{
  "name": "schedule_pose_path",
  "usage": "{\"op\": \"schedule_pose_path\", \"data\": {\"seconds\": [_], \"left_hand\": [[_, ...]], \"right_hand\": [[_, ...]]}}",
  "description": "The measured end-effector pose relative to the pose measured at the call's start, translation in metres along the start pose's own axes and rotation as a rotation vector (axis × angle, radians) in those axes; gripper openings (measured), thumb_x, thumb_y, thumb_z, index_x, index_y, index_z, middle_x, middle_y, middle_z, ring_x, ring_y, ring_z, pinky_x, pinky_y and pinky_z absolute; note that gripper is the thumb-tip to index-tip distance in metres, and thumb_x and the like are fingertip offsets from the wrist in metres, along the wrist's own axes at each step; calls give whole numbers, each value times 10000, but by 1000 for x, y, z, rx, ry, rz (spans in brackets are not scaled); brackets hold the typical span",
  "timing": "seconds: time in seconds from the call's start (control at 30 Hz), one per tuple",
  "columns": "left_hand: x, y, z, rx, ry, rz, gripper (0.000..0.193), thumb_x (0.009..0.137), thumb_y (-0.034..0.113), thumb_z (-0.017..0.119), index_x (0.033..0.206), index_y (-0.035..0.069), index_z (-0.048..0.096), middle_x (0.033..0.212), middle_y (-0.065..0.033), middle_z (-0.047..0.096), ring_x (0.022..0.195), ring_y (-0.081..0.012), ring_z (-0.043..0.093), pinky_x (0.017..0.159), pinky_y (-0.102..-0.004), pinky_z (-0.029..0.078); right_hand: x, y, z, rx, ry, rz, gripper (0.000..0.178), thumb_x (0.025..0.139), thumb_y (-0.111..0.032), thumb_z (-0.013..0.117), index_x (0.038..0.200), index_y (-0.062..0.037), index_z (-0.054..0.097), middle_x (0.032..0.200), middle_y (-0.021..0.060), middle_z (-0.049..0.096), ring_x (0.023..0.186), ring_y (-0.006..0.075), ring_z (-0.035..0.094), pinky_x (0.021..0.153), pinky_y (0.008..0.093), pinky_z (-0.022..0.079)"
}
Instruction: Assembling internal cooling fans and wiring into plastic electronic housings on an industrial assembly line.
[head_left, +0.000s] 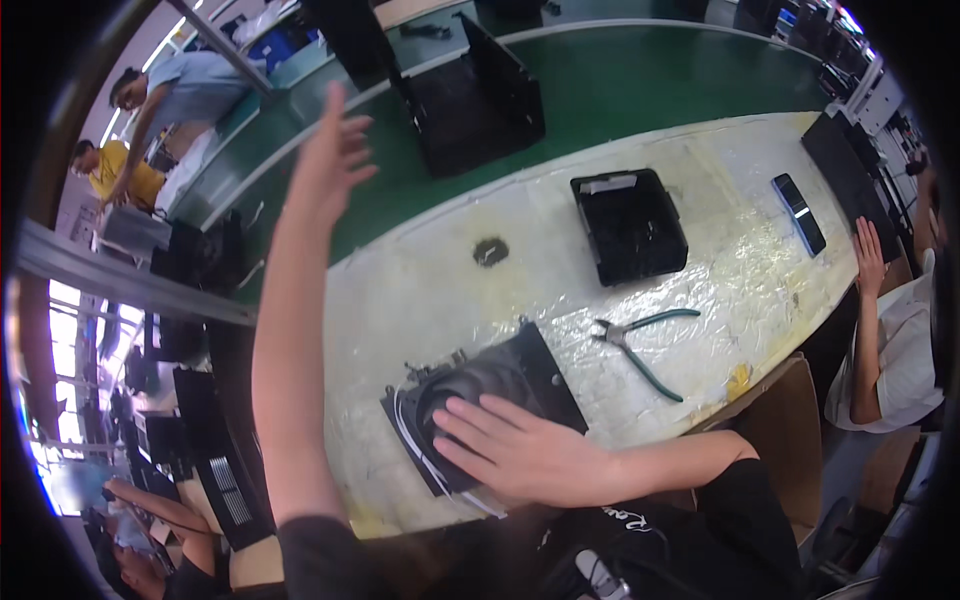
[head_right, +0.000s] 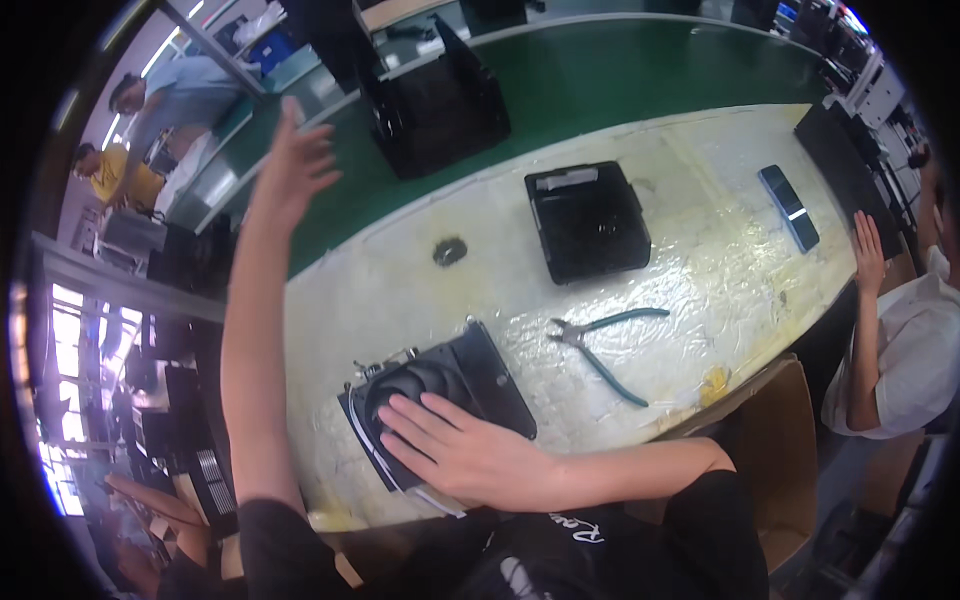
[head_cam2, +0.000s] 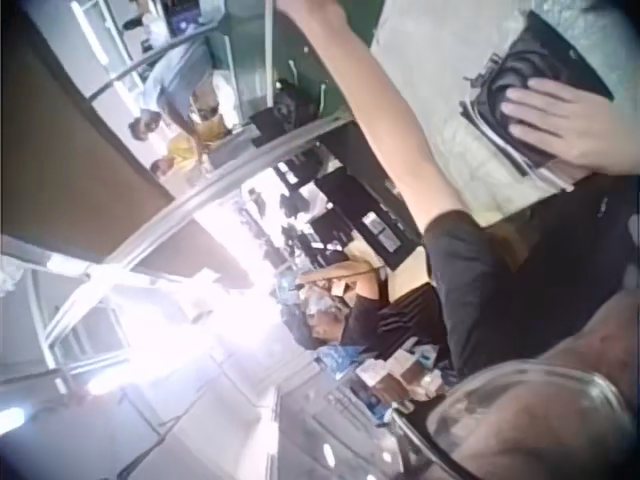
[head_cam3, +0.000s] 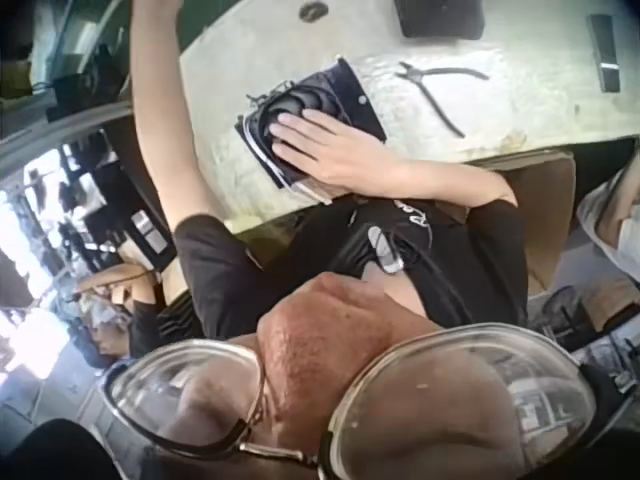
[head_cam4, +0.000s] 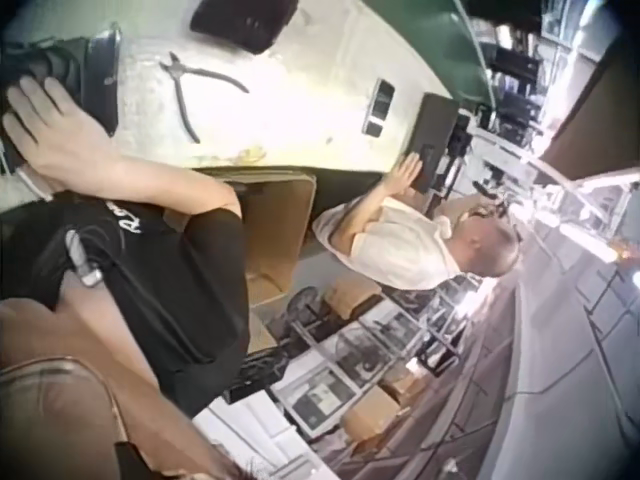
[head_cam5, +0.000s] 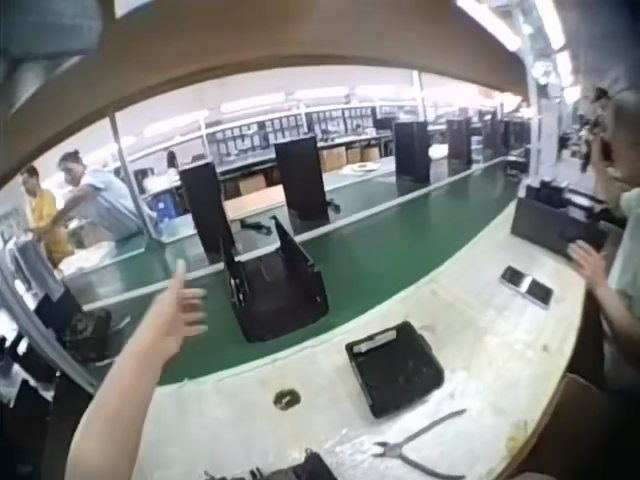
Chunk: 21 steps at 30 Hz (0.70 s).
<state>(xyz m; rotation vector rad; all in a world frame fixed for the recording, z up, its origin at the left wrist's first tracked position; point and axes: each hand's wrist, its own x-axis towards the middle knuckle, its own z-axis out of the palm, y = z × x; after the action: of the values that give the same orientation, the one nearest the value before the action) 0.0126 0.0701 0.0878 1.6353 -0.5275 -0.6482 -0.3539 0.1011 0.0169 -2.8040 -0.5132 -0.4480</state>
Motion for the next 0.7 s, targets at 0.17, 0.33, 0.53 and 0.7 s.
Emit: {"op": "schedule_pose_path", "data": {"seconds": [0.17, 0.33, 0.53, 0.7], "left_hand": [[128, -64, 50, -286, -36, -461, 822, 729, 718, 665, 1198, 44, 618, 1401, -265, 438, 1267, -356, 459, 1084, -488, 352], [144, -71, 74, -679, -168, -117, 232, 775, 352, 636, 867, 139, 655, 769, -43, 614, 760, -235, 602, 756, -404, 527], [86, -11, 52, -390, 216, 31, 937, 561, 290, 805, 1337, -42, 397, 1185, -166, 538, 1017, -295, 573, 864, -427, 504], [-12, -6, 4, -309, 488, 207, 481, 621, 143, 790, 985, -29, 528, 787, -96, 600, 645, -201, 614, 557, -334, 521]], "right_hand": [[-1, -3, 20, -93, 56, 50, 566, 879, -208, 473, 1416, -35, 418, 1484, 154, 420, 1376, 263, 409, 1145, 415, 284], [4, -6, 2, -163, -73, 49, 575, 879, -188, 465, 1425, -17, 404, 1486, 175, 408, 1382, 287, 399, 1144, 428, 284], [18, -3, 18, -431, 70, -37, 467, 823, -161, 526, 1233, 57, 575, 1297, 251, 571, 1220, 395, 552, 1047, 494, 404], [4, 16, -17, -411, -7, -187, 465, 782, -168, 588, 1183, 68, 592, 1266, 243, 594, 1171, 378, 592, 973, 488, 473]]}}
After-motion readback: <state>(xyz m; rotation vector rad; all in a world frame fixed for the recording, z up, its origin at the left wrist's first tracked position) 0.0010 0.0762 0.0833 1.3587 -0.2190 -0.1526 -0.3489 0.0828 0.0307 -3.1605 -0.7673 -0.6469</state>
